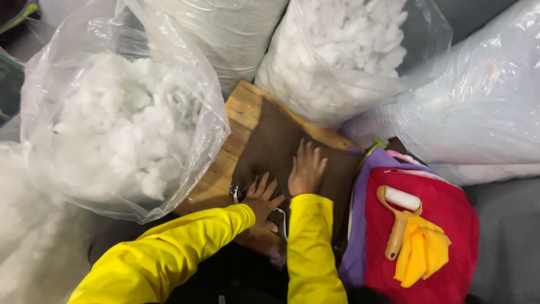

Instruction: Stuffing a brown fabric cushion casing with white polyester fiberfill from large storage bags.

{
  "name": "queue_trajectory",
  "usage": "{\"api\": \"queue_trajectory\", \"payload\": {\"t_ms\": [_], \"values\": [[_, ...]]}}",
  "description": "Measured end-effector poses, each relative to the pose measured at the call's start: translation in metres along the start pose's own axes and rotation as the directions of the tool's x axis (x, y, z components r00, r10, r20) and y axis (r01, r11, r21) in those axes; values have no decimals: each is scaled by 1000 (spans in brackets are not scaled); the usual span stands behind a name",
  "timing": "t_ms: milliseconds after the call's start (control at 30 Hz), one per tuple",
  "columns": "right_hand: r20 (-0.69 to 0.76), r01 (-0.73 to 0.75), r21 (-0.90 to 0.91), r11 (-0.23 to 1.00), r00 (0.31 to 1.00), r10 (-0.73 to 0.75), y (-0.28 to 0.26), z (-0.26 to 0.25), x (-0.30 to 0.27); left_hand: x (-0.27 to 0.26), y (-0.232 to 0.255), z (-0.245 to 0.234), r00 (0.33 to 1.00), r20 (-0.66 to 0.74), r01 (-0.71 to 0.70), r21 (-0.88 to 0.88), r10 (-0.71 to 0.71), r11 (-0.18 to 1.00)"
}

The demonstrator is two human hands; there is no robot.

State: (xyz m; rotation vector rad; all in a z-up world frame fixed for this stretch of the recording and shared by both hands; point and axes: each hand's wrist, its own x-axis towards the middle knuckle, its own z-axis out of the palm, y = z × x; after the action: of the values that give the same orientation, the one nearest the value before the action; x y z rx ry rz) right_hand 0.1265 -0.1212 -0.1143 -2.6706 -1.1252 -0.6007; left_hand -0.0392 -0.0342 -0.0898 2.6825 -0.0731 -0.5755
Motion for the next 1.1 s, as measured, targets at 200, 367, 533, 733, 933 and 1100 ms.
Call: {"api": "queue_trajectory", "payload": {"t_ms": [200, 367, 533, 733, 933, 1100], "values": [[-300, 102, 364, 926, 954, 13, -23, -73, 58, -3, -20, 9, 938, -346, -136, -279, 33, 951], [-96, 103, 279, 955, 992, -79, -53, -15, 38, 20, -34, 45, 795, -604, -152, -111, 55, 982], [11, 25, 439, 898, 999, -34, -33, -41, 39, 35, -28, 34, 893, -442, 13, 224, 89, 974], [-109, -145, 39, 989, 983, 149, 14, -8, -10, 47, -25, -5, 528, -676, -270, 440, 514, 857], [-210, -192, 119, 974, 954, 214, 28, -47, -9, 56, -15, -55, 343, -825, -123, 435, 450, 892], [60, -290, 44, 956, 956, 288, 57, 13, -27, 75, -48, -22, 751, -651, 111, 290, 111, 950]]}}
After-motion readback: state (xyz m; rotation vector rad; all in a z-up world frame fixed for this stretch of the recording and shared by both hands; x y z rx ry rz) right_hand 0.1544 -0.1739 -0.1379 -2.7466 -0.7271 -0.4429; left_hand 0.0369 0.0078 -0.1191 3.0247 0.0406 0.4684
